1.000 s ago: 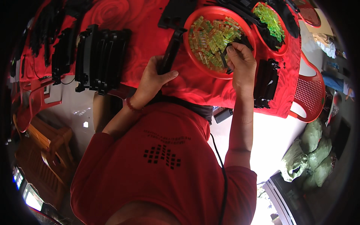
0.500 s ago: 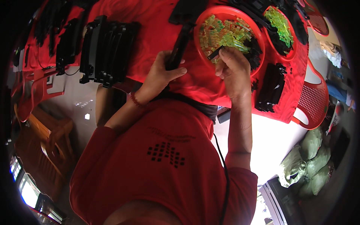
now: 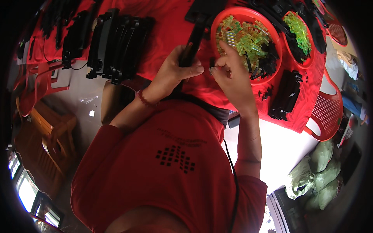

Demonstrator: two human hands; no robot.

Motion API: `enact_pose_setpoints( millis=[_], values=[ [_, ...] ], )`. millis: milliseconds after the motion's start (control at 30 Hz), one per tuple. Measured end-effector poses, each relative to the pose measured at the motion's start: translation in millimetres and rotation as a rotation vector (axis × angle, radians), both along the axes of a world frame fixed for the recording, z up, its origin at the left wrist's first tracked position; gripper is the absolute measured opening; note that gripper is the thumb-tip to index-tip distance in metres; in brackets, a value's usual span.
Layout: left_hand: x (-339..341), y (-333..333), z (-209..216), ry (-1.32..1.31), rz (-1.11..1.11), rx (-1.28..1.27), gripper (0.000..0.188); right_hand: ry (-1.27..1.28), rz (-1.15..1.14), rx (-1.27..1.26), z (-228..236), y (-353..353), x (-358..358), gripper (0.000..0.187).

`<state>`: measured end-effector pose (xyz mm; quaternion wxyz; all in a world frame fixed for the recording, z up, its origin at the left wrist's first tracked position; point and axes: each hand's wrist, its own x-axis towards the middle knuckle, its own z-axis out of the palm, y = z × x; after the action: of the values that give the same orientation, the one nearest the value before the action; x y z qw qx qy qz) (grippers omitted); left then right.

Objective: The person assembles plastic toy gun components and loads toy bullets into the assembled toy gun by hand.

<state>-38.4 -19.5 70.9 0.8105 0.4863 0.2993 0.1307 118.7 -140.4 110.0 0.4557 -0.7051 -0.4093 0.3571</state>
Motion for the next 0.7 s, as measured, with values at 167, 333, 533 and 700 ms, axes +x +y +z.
enact_pose_setpoints(
  millis=[167, 333, 533, 700],
  values=[
    [6, -4, 2, -0.093, 0.077, -0.040, 0.055, -0.173, 0.107, -0.132, 7, 2, -9, 0.055],
    [6, -3, -8, -0.076, 0.011, -0.010, 0.053, -0.379, 0.202, -0.120, -1, -1, -15, 0.053],
    [6, -1, -6, -0.078, 0.111, -0.097, 0.050, -0.217, 0.028, -0.012, -10, -1, -17, 0.032],
    [5, -1, -6, -0.117, 0.167, -0.145, 0.053, 0.305, -0.114, -0.172, -4, -3, -18, 0.013]
  ],
)
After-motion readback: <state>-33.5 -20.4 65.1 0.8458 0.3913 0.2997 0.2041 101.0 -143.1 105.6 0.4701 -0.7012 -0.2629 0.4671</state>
